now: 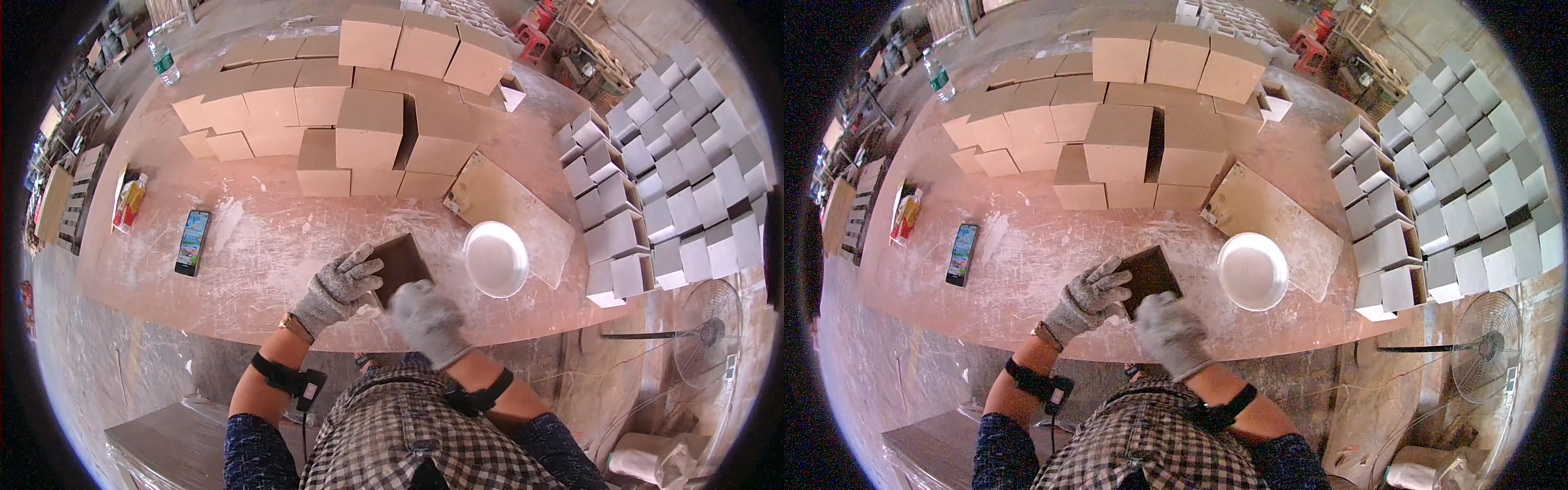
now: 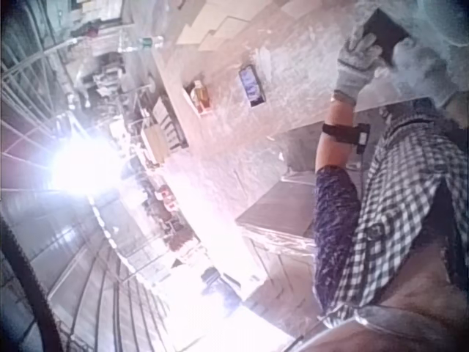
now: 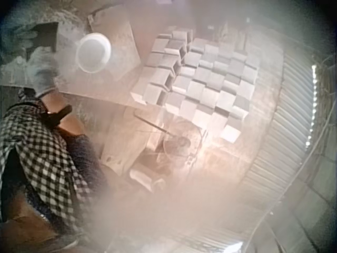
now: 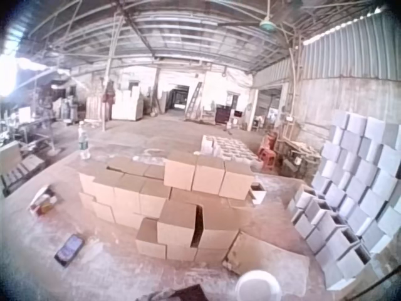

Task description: The person is applying a white substance, likely glue or adhesive, to the edges and interior of a small wooden or cardboard box using a sponge.

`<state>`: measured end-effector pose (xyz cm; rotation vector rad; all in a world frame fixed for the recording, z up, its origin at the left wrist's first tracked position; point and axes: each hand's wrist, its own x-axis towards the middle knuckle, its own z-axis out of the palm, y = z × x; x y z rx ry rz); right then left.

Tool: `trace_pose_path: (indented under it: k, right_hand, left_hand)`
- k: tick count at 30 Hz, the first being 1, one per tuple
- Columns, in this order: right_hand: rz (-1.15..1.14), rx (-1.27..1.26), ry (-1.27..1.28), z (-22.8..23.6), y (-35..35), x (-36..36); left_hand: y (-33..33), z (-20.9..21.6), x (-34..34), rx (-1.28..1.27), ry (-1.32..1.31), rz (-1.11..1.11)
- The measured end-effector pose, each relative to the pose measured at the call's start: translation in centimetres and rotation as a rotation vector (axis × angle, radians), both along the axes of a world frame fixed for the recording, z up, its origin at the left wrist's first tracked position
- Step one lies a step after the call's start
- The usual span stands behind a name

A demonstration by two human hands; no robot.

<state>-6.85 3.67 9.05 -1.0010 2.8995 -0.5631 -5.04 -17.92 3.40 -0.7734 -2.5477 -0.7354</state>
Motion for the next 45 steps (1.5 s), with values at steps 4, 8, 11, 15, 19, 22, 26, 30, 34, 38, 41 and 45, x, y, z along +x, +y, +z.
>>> trace_pose_path:
  k: [4, 8, 11, 15, 19, 22, 26, 30, 34, 38, 41, 45]
  right_hand:
    - [-0.077, -0.046, 0.096, -3.3, 6.1, -6.0]
    - [0.136, 0.123, 0.399, -2.8, 7.1, -7.1]
    - [-0.422, -0.363, -0.438, -1.2, 7.8, -5.1]
    - [-0.418, -1.078, -0.884, 0.5, 8.7, -2.8]
    - [-0.256, -1.295, -1.093, 4.6, 7.7, -1.5]
    - [-0.180, -1.275, -1.134, 5.0, 7.6, -1.4]
    - [0.023, -1.187, -1.146, 5.0, 9.3, -2.6]
    - [-0.094, -1.056, -1.200, 3.9, 13.0, -2.9]
    - [-0.168, -1.122, -1.109, 5.6, 15.1, -3.6]
    - [-0.076, -1.005, -0.940, 7.2, 16.1, -3.9]
    - [0.015, -0.956, -0.996, 8.5, 17.9, -4.6]
    - [-0.001, -1.013, -1.029, 7.6, 18.5, -4.3]
  left_hand:
    - [0.1, -0.5, -0.1, 0.010, 0.033, 0.008]
    - [0.0, -0.9, -0.3, 0.009, 0.043, -0.003]
    - [0.0, 0.7, 0.1, -0.024, -0.004, 0.025]
    - [1.5, 5.5, 1.2, 0.000, -0.053, 0.160]
    - [4.5, 7.3, 2.1, 0.405, -0.155, 0.158]
    - [8.0, 9.7, 2.4, 0.714, -0.463, 0.053]
    - [10.4, 10.3, 1.9, 1.519, -0.584, -0.182]
    - [12.1, 14.2, 0.6, 1.631, -0.576, -0.002]
    - [15.0, 14.2, -0.2, 1.088, -0.676, -0.023]
    - [18.7, 12.8, -2.0, 1.014, -0.390, 0.005]
    - [21.0, 13.3, -2.7, 1.131, -0.396, 0.049]
    - [24.4, 12.9, -3.9, 1.284, -0.279, 0.234]
